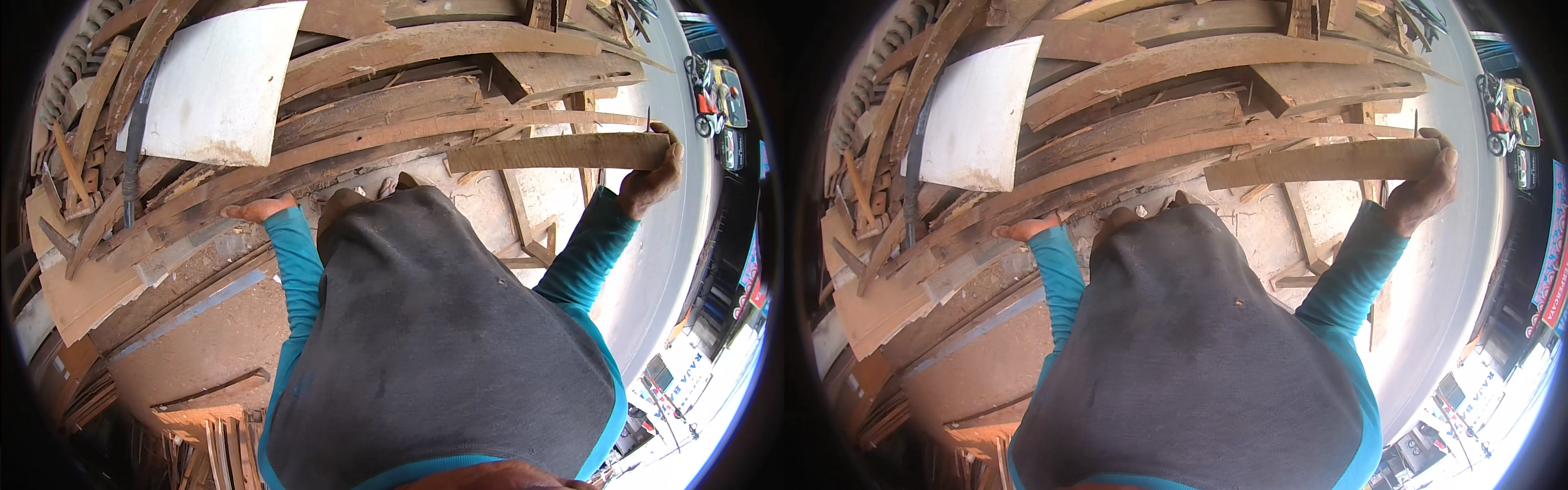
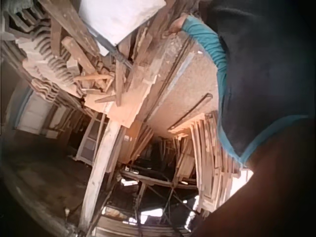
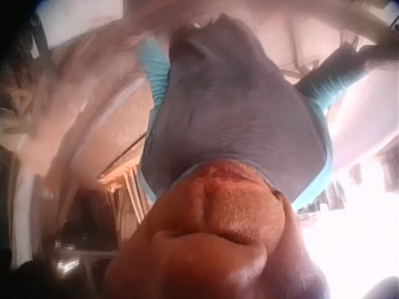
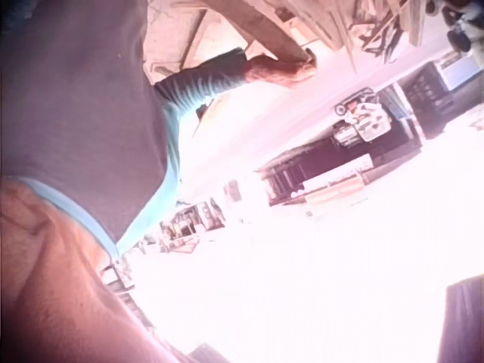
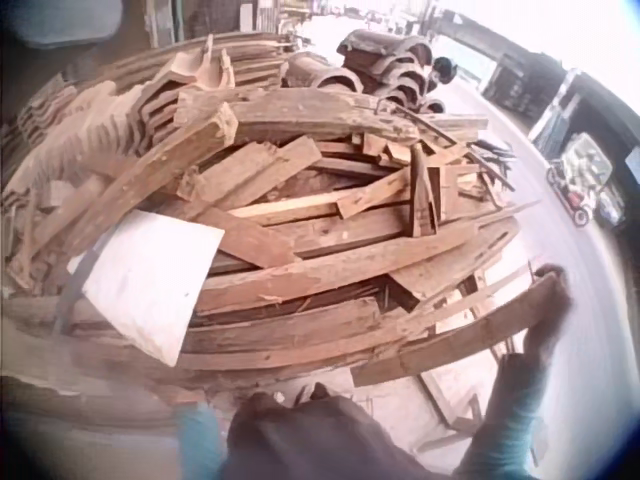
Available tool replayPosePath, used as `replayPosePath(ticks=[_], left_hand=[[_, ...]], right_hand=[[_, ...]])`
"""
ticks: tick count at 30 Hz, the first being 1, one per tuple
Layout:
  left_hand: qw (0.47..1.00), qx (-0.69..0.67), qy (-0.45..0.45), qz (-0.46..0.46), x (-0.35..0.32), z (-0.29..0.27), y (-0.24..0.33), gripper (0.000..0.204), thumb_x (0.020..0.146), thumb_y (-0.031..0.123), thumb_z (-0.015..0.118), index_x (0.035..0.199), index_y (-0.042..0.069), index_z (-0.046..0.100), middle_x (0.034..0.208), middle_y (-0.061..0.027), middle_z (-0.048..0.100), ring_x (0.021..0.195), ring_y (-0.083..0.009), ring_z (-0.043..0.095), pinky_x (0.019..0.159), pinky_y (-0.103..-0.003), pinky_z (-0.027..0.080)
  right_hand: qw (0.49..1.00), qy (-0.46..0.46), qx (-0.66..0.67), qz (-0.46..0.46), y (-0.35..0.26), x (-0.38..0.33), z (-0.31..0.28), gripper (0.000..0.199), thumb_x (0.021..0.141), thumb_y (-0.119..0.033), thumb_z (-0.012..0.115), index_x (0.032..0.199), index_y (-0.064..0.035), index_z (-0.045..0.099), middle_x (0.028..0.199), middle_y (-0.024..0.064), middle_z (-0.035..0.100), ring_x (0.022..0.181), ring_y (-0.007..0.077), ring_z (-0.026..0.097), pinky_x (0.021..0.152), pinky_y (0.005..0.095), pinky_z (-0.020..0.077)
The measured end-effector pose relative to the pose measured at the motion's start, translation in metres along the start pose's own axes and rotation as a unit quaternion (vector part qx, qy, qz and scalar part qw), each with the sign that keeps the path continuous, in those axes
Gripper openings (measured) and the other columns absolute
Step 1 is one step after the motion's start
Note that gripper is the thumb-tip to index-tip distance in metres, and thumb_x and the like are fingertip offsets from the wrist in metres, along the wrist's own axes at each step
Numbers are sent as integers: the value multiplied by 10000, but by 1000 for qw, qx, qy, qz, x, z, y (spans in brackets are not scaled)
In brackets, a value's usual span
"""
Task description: The person moves wood planks by hand from a central walkway area to a large stack of scrap wood at the edge of the workshop.
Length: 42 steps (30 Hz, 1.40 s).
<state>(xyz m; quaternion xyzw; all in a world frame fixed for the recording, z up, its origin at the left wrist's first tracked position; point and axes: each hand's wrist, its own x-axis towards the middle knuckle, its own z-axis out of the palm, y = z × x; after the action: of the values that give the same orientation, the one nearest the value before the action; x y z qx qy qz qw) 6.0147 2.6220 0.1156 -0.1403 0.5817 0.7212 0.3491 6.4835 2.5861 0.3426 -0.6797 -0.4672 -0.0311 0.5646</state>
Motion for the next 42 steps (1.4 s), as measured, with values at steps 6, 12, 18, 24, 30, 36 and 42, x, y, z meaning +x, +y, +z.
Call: replayPosePath(ticks=[6,12,18,24,30,36,42], left_hand=[[997,-38,-66,31,-10,-8,-3,861,843,767,408,1530,282,221,1579,-80,229,1428,-350,237,1112,-678,194],[992,18,-104,-71,-49,-17,-26,1099,729,820,540,1548,296,27,1617,-50,-44,1476,-345,-10,1146,-646,147],[941,63,-240,-231,-55,-21,-44,1421,562,866,652,1526,210,-160,1583,-141,-203,1470,-374,-105,1173,-609,106],[941,94,-271,-181,-47,-28,-50,1423,580,868,636,1509,202,-213,1561,-156,-260,1464,-382,-134,1158,-636,117],[943,67,-236,-224,-55,-16,-45,1285,656,856,586,1528,233,-123,1566,-183,-207,1459,-410,-115,1145,-663,137],[930,58,-270,-241,-52,-8,-47,1319,670,803,635,1522,171,-150,1565,-169,-204,1464,-375,-128,1156,-661,142],[922,67,-294,-241,-47,-11,-50,1407,633,768,698,1502,138,-211,1564,-175,-226,1465,-397,-89,1149,-669,160]], right_hand=[[997,-27,59,50,21,-10,-39,621,956,-496,429,1183,53,607,1033,157,620,929,224,617,888,330,494],[985,5,147,90,40,-56,-78,716,926,-565,515,1293,50,512,1158,212,599,1023,287,626,901,402,524],[988,-80,34,129,85,-127,-21,462,893,-362,452,1039,35,638,980,136,626,977,224,578,870,322,448],[888,-407,-46,208,97,-175,82,711,870,-541,576,1188,95,580,1120,300,635,1095,399,613,944,441,463],[884,-361,30,294,103,-173,108,932,769,-678,643,1178,155,560,1137,376,596,1123,432,594,965,466,452],[872,-376,35,311,110,-167,116,863,781,-638,668,1162,131,580,1131,354,610,1091,411,612,945,460,460],[856,-425,24,294,113,-150,119,809,798,-632,659,1146,96,598,1048,293,658,1007,378,642,894,450,481]])
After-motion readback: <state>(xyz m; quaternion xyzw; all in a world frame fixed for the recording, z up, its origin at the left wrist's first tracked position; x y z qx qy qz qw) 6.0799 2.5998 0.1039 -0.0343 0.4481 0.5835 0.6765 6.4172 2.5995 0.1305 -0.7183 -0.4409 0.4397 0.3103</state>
